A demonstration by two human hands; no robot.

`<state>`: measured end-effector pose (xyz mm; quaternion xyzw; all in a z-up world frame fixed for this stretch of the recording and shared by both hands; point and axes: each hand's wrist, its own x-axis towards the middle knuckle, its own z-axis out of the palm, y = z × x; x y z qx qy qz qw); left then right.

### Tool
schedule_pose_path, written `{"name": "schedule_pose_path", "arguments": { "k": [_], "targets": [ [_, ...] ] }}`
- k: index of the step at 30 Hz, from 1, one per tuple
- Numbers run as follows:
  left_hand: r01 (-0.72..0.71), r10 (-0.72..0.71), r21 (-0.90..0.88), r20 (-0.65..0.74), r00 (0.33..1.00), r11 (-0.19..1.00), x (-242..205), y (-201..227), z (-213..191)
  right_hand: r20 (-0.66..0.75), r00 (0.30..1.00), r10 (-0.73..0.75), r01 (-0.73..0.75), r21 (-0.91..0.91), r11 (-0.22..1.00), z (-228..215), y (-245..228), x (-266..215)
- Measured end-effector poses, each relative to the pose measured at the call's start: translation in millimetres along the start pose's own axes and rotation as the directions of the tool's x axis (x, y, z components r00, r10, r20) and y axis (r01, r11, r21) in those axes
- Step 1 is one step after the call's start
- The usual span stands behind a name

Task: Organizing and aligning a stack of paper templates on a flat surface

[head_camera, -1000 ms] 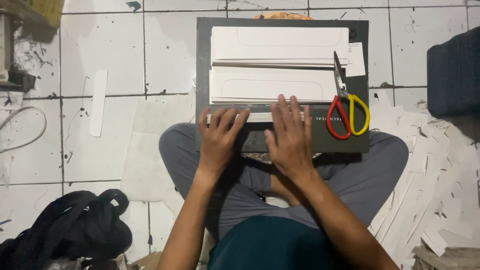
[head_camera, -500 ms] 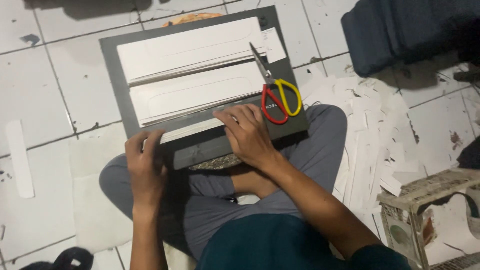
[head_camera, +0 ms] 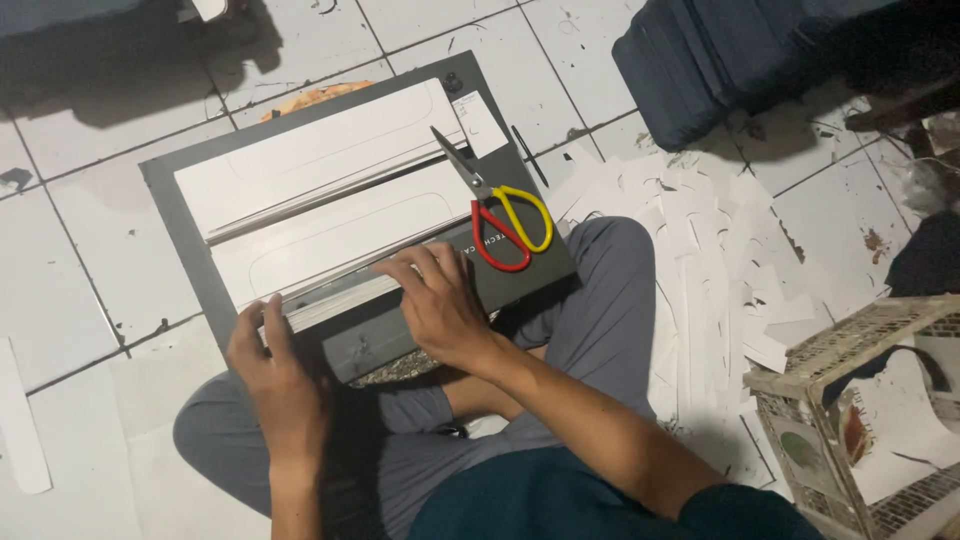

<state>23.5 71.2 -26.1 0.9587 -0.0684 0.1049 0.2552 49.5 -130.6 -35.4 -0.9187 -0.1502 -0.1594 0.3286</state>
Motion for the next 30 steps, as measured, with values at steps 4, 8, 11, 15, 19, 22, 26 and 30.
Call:
{"name": "schedule_pose_path", "arguments": {
  "k": [4,8,11,15,19,22,26,30],
  "targets": [
    [-0.090,0.105,0.112,-0.129,0.986,0.990,0.5,-12.4,18.0,-0.045,0.998,-0.054,0.052,-0.046,0.998,13.3,17.6,-4.8],
    [-0.065,0.074,0.061,-0.152,0.986,0.996,-5.4,-21.9,18.8,-0.005,0.990,-0.139,0.138,-0.055,0.989,15.5,28.2,-2.7],
    [-0.082,0.078,-0.012,-0.189,0.979,0.997,-6.6,-23.2,14.0,0.013,0.987,-0.162,0.163,-0.047,0.986,-0.4,21.3,0.6],
    [-0.124,0.124,0.004,-0.110,0.986,0.992,-7.0,-34.7,15.9,0.028,0.981,-0.189,0.191,-0.120,0.974,-0.8,27.5,-0.9],
    [-0.113,0.127,0.089,-0.175,0.976,0.990,-4.4,-14.0,7.9,0.042,0.974,-0.224,0.228,-0.125,0.966,0.4,30.6,-2.7],
    [-0.099,0.105,0.037,-0.214,0.971,0.994,-7.4,-13.9,7.2,0.045,0.974,-0.222,0.226,-0.123,0.966,-3.5,27.3,-2.1],
    [-0.006,0.022,0.052,-0.313,0.950,0.999,-18.0,-16.3,7.6,0.049,0.965,-0.257,0.261,-0.154,0.953,-1.3,33.7,-4.3],
    [0.058,-0.059,-0.011,-0.303,0.951,0.998,-25.1,-18.8,11.1,0.052,0.966,-0.253,0.258,-0.175,0.950,0.5,34.2,-5.2]
  ]
}}
